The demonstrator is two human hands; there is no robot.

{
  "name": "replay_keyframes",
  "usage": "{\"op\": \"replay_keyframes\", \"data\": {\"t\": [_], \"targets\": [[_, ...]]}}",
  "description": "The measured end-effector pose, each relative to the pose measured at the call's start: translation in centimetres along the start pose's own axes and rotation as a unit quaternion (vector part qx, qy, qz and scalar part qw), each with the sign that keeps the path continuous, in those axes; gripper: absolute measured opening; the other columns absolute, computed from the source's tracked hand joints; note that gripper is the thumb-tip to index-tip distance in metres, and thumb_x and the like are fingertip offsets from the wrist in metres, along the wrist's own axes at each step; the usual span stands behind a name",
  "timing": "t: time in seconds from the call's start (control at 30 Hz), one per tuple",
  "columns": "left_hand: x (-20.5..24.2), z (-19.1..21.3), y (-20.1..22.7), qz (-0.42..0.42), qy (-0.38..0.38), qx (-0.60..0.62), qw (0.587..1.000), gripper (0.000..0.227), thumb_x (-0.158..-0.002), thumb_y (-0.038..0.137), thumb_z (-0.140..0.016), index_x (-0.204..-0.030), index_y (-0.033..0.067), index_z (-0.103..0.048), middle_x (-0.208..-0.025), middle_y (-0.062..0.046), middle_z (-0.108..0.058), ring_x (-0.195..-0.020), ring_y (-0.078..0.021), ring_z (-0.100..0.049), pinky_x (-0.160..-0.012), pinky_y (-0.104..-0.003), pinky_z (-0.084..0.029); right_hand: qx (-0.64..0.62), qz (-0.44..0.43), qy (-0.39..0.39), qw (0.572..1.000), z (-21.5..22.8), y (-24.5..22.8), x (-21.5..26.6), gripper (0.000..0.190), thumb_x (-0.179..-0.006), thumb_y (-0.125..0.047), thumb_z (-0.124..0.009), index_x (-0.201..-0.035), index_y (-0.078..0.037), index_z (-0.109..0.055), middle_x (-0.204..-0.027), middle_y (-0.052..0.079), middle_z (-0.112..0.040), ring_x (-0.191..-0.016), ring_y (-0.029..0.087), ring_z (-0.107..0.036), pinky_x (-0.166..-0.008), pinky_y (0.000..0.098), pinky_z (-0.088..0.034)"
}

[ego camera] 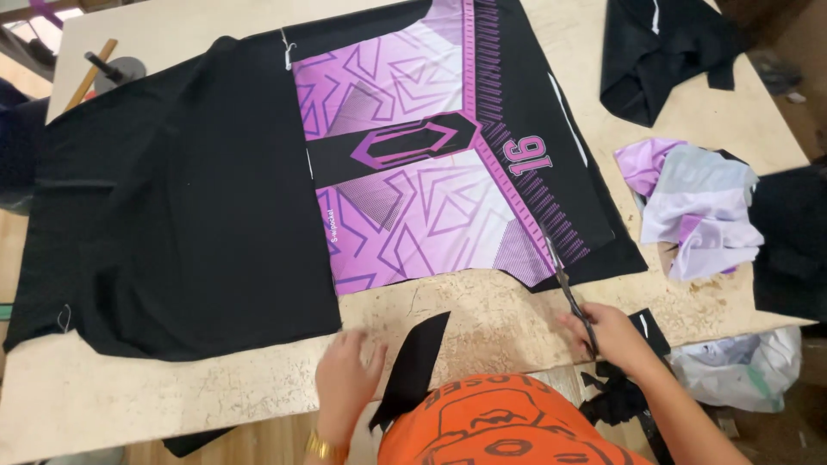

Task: The person unfolds a large piece of black fabric on a table and places a purple and white patterned jersey on top as a template. They then use scissors to cut the black fabric along the edges of the jersey, creating a matching shape.

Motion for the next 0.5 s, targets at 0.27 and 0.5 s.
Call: {"op": "replay_keyframes", "data": {"t": [0.27,0.5], "targets": [[-10.1,-1.5,2.6,-0.155,0.02,-0.008,0.988,0.058,-0.082,0.046,-0.052,-0.131,0.0176,-0.047,-0.14,-0.012,-0.038,-0.13,-0.0353,-0.03,-0.106,-0.057,-0.018,-0.121,-0.069,0.013,0.99,-3.3,6.2,2.0,0.029,-0.084,-0.024,-0.066,-0.069,0.0,-0.059,-0.046,0.012,-0.054,-0.039,0.02,-0.045,-0.042,0.0304,-0.034],[-10.7,-1.4,-1.0,-0.11,0.016,-0.029,0.993,0.061,-0.084,0.05,-0.044,-0.137,0.0186,-0.042,-0.147,-0.014,-0.029,-0.136,-0.0401,-0.02,-0.106,-0.06,-0.012,-0.224,-0.035,-0.095,0.969,-6.0,7.1,3.8,0.03,-0.085,-0.023,-0.065,-0.068,-0.002,-0.055,-0.049,0.011,-0.052,-0.046,0.019,-0.051,-0.048,0.0281,-0.032]]}}
Point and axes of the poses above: each hand's wrist, its own x-axis away from the middle knuckle, its own z-axis out of the back of the hand, y = z × x, the point moved 9 cm from there along -x, towards the middle knuckle
